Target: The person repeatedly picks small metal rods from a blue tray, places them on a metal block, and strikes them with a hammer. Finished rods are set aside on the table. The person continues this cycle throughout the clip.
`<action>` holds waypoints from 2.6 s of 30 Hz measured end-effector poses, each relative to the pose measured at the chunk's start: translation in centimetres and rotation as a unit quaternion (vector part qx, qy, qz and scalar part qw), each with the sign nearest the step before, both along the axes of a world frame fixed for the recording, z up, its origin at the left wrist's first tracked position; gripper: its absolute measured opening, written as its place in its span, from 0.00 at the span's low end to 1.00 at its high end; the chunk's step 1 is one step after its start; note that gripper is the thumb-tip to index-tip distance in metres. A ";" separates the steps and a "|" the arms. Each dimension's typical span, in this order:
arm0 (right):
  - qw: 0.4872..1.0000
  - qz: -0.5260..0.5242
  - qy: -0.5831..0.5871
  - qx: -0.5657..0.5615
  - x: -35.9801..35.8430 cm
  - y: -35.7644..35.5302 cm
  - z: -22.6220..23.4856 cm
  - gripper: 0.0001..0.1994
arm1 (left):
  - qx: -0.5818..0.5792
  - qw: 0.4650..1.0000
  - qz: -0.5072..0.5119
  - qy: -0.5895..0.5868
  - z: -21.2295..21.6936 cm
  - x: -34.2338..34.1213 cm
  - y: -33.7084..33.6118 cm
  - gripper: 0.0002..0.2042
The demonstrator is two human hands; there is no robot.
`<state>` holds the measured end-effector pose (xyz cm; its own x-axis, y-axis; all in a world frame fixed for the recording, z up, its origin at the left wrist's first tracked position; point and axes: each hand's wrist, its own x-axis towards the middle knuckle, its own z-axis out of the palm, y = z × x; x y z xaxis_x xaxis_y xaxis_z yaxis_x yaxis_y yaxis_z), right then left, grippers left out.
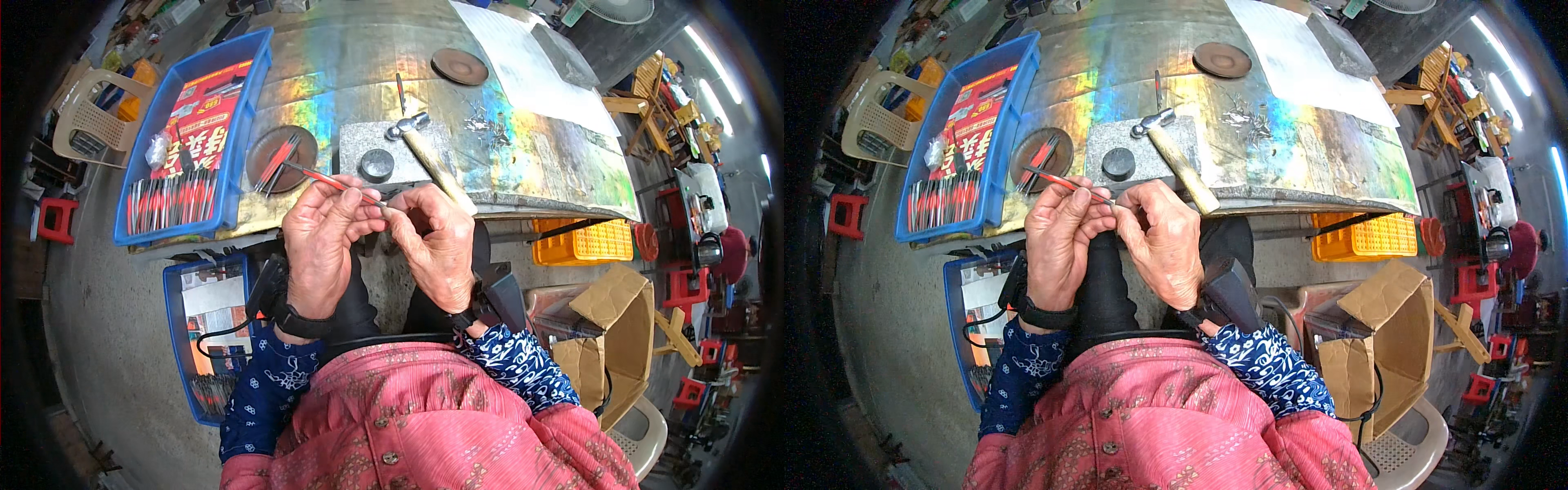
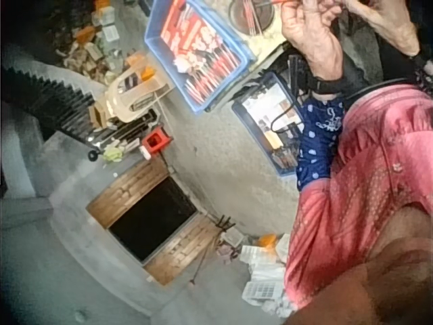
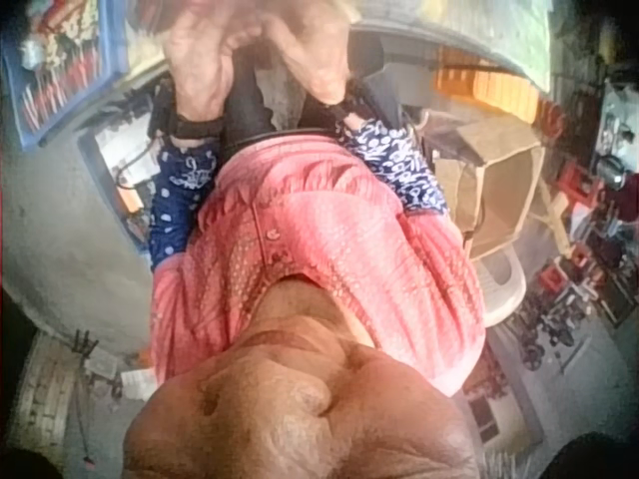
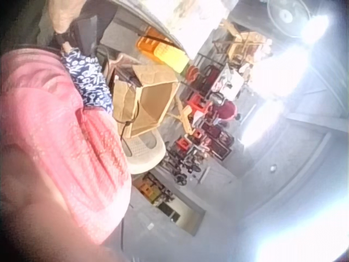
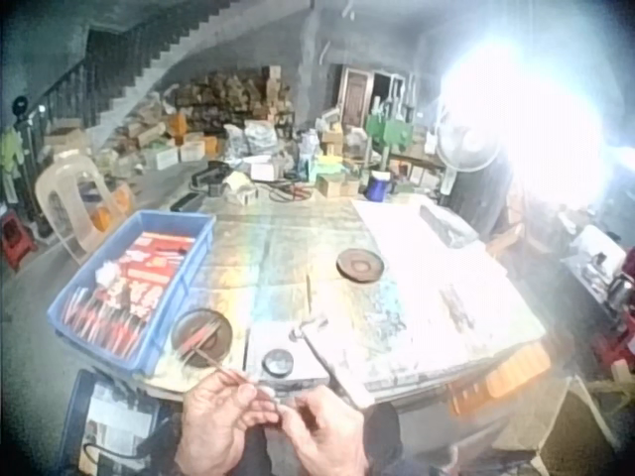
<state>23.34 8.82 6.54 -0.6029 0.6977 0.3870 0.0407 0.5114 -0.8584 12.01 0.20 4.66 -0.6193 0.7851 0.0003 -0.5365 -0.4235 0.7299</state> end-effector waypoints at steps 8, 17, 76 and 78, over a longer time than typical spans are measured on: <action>0.951 -0.056 -0.066 0.298 0.9 4.1 1.1 0.06 | -0.025 0.995 0.003 0.092 0.0 -3.2 1.7 0.07; 0.923 -0.064 -0.277 0.259 2.6 6.3 0.0 0.21 | -0.089 0.944 0.070 0.311 -0.1 -4.2 4.3 0.05; 0.964 0.048 -0.171 0.197 4.4 4.1 11.5 0.14 | -0.142 0.795 0.212 0.551 0.0 -2.7 4.7 0.06; 0.965 0.033 -0.148 0.213 4.6 3.9 12.4 0.14 | -0.139 0.795 0.210 0.552 0.0 -2.7 4.7 0.06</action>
